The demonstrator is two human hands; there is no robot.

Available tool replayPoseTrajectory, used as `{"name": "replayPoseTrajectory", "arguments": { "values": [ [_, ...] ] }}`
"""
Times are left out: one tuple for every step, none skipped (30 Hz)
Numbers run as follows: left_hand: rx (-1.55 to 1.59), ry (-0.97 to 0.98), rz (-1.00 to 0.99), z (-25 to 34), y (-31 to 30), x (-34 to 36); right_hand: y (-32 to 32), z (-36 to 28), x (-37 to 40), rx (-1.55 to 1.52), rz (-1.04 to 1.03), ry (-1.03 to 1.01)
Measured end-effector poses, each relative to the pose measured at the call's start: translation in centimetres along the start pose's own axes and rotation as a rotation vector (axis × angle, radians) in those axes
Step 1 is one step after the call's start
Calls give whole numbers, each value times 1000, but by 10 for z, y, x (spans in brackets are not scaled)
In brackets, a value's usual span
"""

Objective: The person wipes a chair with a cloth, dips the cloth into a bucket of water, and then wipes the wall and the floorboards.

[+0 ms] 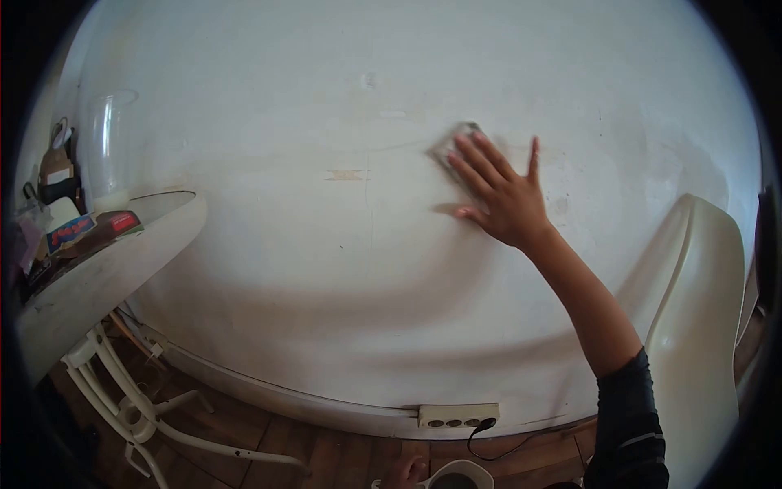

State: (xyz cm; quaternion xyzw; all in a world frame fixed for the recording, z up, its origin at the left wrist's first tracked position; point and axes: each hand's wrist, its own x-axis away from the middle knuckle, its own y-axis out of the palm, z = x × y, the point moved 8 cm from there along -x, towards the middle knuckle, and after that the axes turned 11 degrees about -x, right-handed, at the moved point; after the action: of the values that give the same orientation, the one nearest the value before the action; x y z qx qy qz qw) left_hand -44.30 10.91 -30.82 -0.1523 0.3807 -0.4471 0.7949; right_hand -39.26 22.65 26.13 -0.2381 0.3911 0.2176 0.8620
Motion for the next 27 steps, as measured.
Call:
{"name": "replayPoseTrajectory", "arguments": {
  "values": [
    [-81, 37, 20, 0, -1, 2, -2, 10, 16, 36, -26, 35],
    [-78, 40, 18, 6, -6, 0, -2, 21, 39, 30, -67, 98],
    [-43, 32, 17, 15, -13, -3, -1, 32, 65, 47, -70, 138],
    [-7, 25, 19, 21, -16, -6, 2, 43, 91, 63, -72, 176],
    [-1, 28, 25, 23, -12, -7, 5, 50, 111, 109, -77, 186],
    [7, 61, 47, 26, -9, -8, 5, 52, 115, 121, -84, 185],
    [12, 94, 65, 29, -7, -8, 6, 53, 116, 133, -92, 188],
    [12, 101, 60, 33, -8, -7, 3, 50, 106, 139, -93, 193],
    [138, -68, -61, 26, 2, -2, 0, 45, 89, 100, -79, 177],
    [262, -237, -183, 19, 15, 2, -3, 38, 66, 62, -65, 160],
    [261, -231, -192, 12, 24, 3, -3, 28, 40, 75, -85, 132],
    [152, -91, -39, 10, 20, 1, -4, 18, 15, 55, -33, 99],
    [44, 48, 113, 13, 11, 3, -5, 12, -10, 52, 23, 94],
    [42, 48, 105, 15, 3, 1, -6, 7, -27, 36, 69, 100],
    [25, 76, 75, 17, -5, -5, -4, 8, -28, 38, 65, 103],
    [9, 103, 46, 24, -11, -9, -4, 8, -27, 38, 88, 105],
    [10, 102, 39, 28, -14, -8, -4, 8, -25, 36, 111, 107],
    [20, 96, 55, 32, -18, -7, -6, 10, -15, 26, 80, 133],
    [31, 90, 69, 34, -24, -6, -6, 10, 2, 25, 77, 136],
    [32, 90, 65, 39, -29, -7, -2, 15, 25, 20, 36, 186],
    [14, 101, 61, 45, -33, -8, 3, 20, 45, 17, -6, 232],
    [-1, 112, 61, 49, -34, -10, 5, 21, 63, 22, -7, 227],
    [6, 115, 67, 49, -30, -10, 5, 22, 76, 39, -2, 229],
    [40, 100, 62, 45, -23, -9, 8, 25, 85, 55, 3, 233],
    [71, 87, 53, 42, -19, -9, 5, 26, 75, 59, 3, 231],
    [74, 92, 48, 42, -16, -9, -1, 29, 56, 91, 4, 258],
    [66, 88, 22, 41, -13, -9, -6, 33, 37, 124, 3, 286]
  ]
}}
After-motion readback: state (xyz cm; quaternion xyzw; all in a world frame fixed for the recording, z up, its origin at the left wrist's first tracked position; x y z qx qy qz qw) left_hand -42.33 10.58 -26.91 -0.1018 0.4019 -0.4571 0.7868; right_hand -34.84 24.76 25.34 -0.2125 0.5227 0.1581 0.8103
